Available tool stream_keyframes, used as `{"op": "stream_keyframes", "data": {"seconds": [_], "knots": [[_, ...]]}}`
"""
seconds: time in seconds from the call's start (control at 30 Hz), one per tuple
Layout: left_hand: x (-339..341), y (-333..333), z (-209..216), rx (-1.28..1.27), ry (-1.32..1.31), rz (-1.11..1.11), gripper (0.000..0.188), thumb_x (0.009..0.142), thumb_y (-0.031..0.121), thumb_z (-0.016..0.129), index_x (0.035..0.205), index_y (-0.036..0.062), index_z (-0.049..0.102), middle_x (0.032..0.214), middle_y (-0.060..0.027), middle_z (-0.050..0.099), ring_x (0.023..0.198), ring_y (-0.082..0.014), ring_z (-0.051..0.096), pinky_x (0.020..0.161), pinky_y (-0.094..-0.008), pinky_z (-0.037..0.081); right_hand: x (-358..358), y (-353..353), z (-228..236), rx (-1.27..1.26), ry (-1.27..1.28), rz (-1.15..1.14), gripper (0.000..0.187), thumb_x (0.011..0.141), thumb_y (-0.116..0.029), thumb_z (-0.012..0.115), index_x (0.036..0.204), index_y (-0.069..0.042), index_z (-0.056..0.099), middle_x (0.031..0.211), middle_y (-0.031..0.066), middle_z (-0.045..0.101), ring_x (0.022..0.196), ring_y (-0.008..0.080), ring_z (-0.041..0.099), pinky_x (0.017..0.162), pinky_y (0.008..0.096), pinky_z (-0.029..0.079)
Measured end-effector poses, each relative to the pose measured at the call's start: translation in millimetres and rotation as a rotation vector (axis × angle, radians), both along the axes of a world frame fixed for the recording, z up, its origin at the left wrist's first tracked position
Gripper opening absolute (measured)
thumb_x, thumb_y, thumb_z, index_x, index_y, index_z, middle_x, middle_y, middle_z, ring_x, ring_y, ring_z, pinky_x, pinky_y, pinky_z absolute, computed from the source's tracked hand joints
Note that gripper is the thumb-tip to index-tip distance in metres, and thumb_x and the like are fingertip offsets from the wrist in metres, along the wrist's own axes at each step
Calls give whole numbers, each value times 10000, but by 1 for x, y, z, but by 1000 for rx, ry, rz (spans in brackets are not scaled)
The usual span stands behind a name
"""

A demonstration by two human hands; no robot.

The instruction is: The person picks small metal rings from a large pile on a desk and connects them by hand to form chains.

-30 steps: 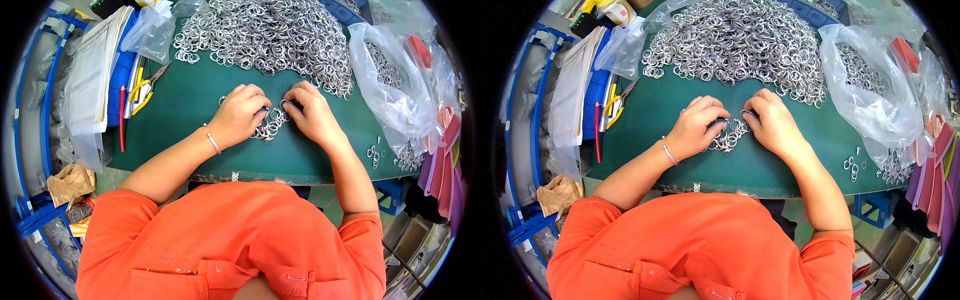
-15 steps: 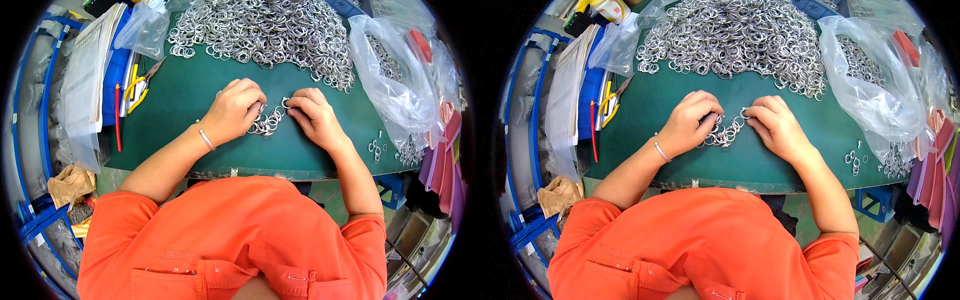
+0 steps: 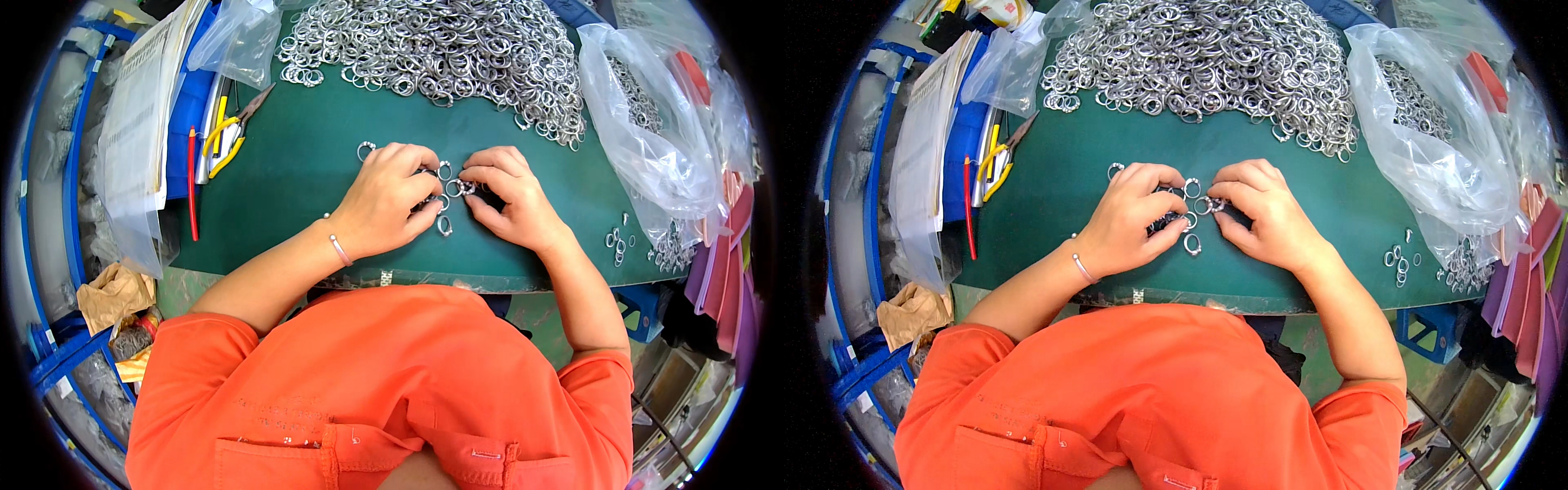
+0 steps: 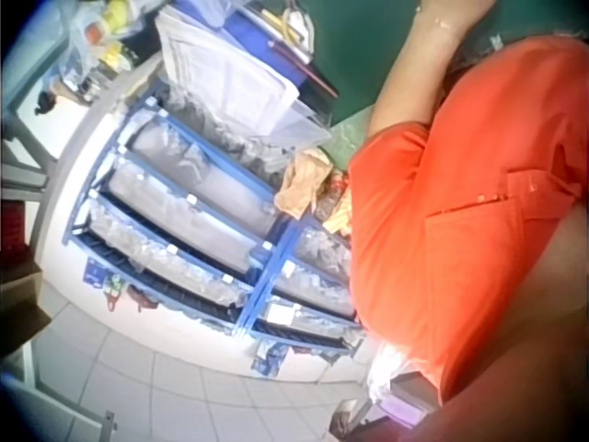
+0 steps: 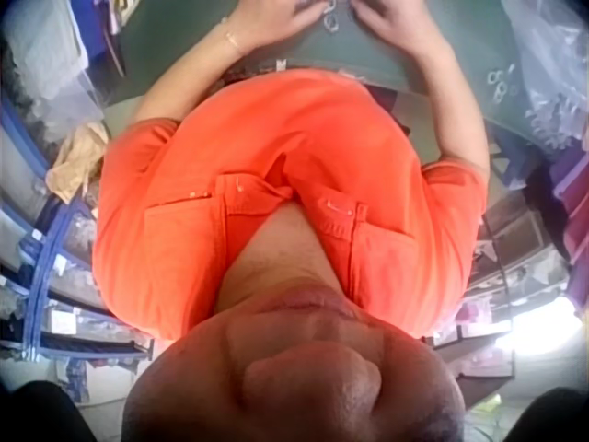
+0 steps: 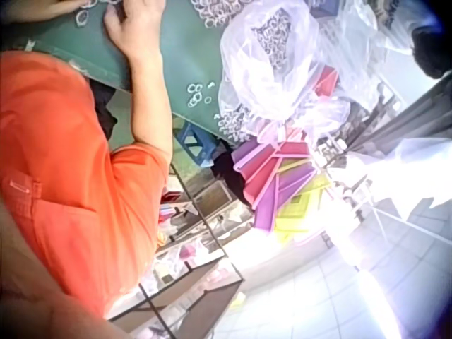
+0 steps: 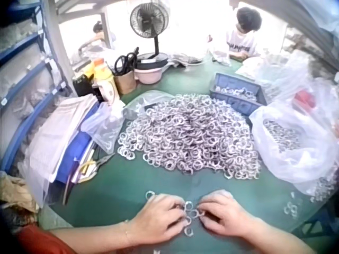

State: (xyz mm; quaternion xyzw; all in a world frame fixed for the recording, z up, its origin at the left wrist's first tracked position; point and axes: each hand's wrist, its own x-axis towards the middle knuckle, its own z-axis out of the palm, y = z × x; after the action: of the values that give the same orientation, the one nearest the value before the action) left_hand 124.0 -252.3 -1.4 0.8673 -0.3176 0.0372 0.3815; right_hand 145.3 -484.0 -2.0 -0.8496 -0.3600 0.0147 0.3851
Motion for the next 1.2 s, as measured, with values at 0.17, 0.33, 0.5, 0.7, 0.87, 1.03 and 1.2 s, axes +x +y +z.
{"op": "stream_keyframes", "data": {"seconds": [0.17, 0.33, 0.5, 0.7, 0.87, 1.03, 1.2], "knots": [[-7, 6, 1, 12, -15, -20, 115, 742, 82, 693, 839, 67, 634, 1077, -95, 582, 1016, -274, 549, 877, -391, 414, 1, 8, 9, -21, -66, 1, 314, 700, -65, 697, 1006, -72, 623, 1076, 73, 589, 997, 272, 541, 894, 385, 409], [-10, 8, 2, -3, 8, -29, 114, 740, 75, 689, 838, 65, 631, 1077, -95, 582, 1017, -276, 551, 892, -399, 409, 0, 19, 0, -91, -197, 38, 279, 723, -121, 734, 972, -81, 616, 1072, 55, 587, 983, 269, 537, 835, 386, 423], [-12, 13, 3, -31, -37, 0, 119, 739, 53, 692, 840, 57, 629, 1040, -93, 593, 941, -266, 568, 843, -370, 433, -16, 8, -8, -215, -392, -85, 241, 734, -117, 739, 712, -72, 503, 777, 71, 524, 699, 247, 556, 603, 352, 453], [-4, 14, 3, -79, -133, 125, 142, 757, 38, 692, 890, 47, 643, 908, -74, 605, 831, -247, 569, 751, -354, 446, -11, -2, 6, 3, -379, -184, 257, 715, -15, 717, 656, -60, 472, 635, 86, 496, 518, 256, 526, 455, 355, 443], [-2, 11, 8, 156, -77, 200, 130, 770, 95, 705, 889, 69, 659, 916, -53, 594, 878, -243, 563, 763, -361, 419, 55, -41, 124, 14, -852, -733, 169, 830, -171, 683, 732, -63, 598, 664, 56, 588, 539, 173, 542, 557, 276, 459], [8, -4, 7, 193, 6, 122, 128, 765, 104, 706, 885, 89, 666, 925, -36, 599, 912, -248, 550, 787, -369, 405, 96, -131, 142, -747, -603, -995, 235, 869, -280, 638, 916, -53, 674, 887, 144, 676, 841, 355, 636, 743, 372, 499], [0, 9, 13, -125, 119, 200, 106, 797, 27, 676, 899, 40, 652, 900, -64, 611, 815, -177, 624, 707, -301, 484, 1, 0, 81, -157, -251, -279, 144, 744, -66, 697, 869, -39, 631, 840, 151, 624, 835, 332, 627, 704, 394, 513]]}}
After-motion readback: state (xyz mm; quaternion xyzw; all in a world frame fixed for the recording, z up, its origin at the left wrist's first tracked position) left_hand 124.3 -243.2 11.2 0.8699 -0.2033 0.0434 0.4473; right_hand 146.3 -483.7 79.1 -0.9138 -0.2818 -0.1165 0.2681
